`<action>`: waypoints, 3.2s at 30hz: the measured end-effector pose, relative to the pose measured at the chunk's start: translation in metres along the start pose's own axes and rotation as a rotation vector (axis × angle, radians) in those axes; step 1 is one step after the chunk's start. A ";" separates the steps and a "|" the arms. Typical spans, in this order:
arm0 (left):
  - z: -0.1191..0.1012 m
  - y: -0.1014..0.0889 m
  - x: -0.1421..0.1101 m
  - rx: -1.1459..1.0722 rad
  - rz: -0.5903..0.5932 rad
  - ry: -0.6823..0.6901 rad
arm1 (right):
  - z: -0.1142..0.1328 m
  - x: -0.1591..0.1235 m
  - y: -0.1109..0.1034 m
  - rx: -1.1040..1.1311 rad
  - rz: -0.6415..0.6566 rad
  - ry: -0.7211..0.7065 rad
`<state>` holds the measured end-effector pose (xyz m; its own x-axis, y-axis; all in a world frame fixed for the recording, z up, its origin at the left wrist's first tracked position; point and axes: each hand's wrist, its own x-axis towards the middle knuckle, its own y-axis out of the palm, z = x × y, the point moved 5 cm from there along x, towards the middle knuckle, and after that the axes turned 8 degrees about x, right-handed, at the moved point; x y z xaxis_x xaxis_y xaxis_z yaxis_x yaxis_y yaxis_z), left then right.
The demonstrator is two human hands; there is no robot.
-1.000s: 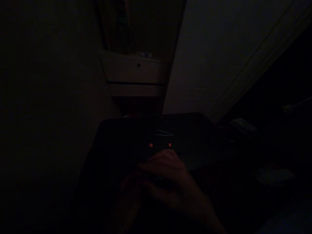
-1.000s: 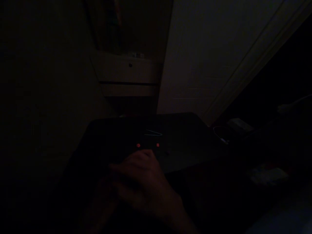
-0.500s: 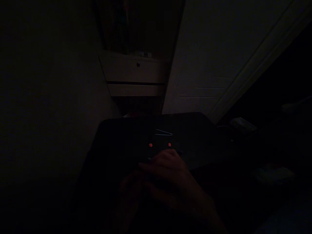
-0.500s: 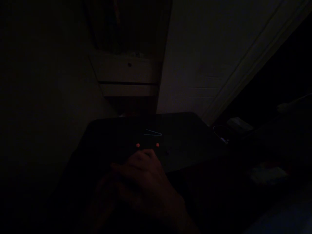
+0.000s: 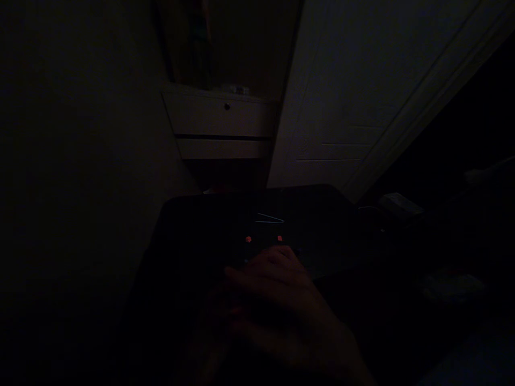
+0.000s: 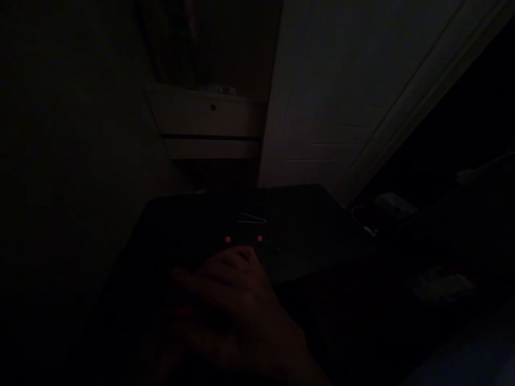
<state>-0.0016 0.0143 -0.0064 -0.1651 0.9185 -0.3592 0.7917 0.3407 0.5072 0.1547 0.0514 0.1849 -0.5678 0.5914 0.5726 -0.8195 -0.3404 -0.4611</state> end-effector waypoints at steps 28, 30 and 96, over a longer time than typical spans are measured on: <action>-0.001 -0.006 -0.003 0.187 -0.203 -0.052 | -0.013 -0.001 0.003 -0.047 0.003 0.076; -0.002 -0.006 -0.003 0.189 -0.204 -0.053 | -0.013 -0.002 0.003 -0.050 0.009 0.089; -0.055 0.038 -0.033 0.125 -0.287 0.040 | -0.026 -0.022 0.009 0.252 -0.304 0.392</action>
<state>0.0017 0.0084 0.0678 -0.4135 0.7963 -0.4414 0.7751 0.5623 0.2881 0.1622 0.0542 0.1504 -0.2704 0.9018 0.3370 -0.9626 -0.2475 -0.1102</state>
